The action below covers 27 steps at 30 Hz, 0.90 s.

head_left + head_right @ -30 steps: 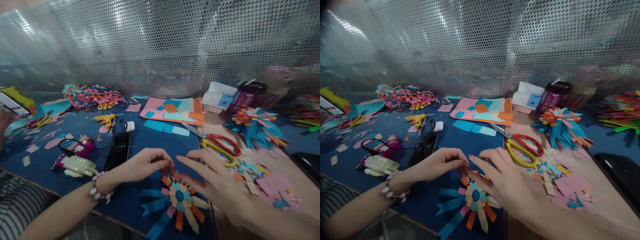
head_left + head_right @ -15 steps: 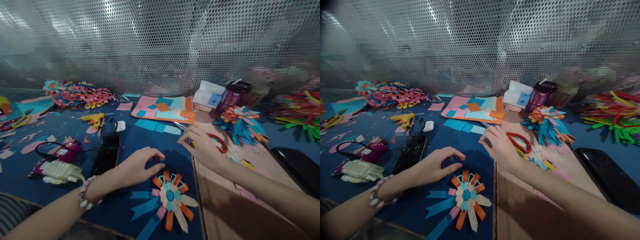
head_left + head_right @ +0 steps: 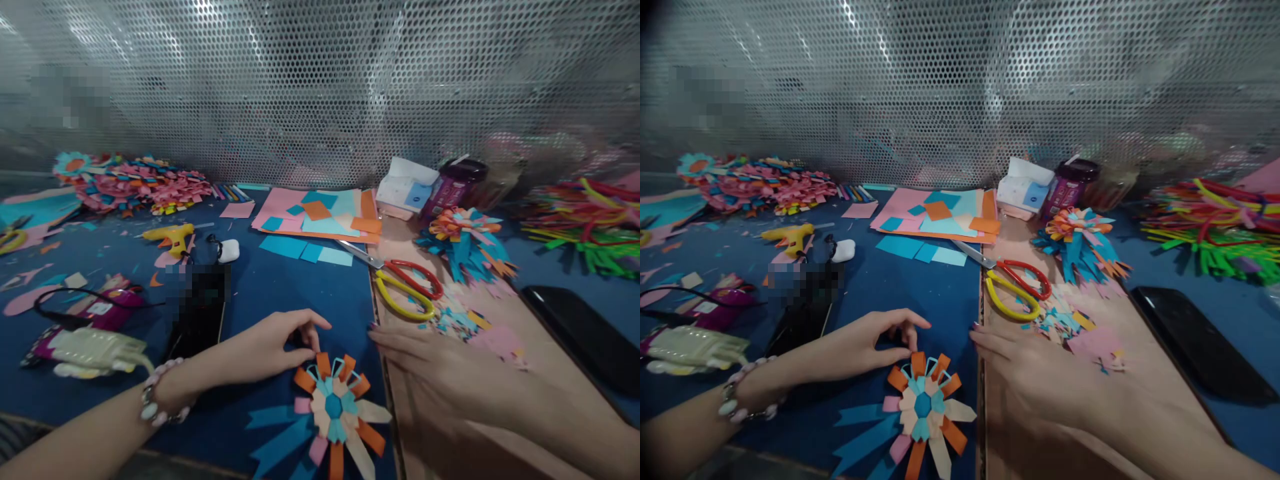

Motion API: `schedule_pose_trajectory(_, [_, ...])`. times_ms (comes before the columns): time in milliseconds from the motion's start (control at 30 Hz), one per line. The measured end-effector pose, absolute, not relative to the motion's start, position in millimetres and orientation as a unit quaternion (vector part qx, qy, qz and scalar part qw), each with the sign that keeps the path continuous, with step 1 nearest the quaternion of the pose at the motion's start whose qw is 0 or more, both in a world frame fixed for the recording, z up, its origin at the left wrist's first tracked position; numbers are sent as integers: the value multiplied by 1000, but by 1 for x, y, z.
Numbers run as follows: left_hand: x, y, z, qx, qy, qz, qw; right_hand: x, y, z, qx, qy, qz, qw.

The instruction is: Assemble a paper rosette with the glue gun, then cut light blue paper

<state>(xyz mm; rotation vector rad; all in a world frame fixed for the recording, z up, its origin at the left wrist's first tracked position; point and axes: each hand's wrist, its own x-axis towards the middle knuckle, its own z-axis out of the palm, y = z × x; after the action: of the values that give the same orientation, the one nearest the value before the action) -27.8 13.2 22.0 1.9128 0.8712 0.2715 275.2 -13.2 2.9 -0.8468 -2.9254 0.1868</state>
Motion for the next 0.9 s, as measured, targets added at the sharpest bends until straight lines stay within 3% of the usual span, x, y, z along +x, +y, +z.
schedule_pose_trajectory(267, [-29,9,22,816,347,97,452,271,-33,11,-322,-940,11,117])
schedule_pose_trajectory(467, [-24,6,16,820,364,98,430,258,-23,-17,-405,-900,99,127])
schedule_pose_trajectory(733, [-22,7,23,804,363,99,460,253,-17,-5,-514,-806,272,111])
schedule_pose_trajectory(900, [-23,9,20,811,346,108,459,247,-12,-1,-500,-796,330,91])
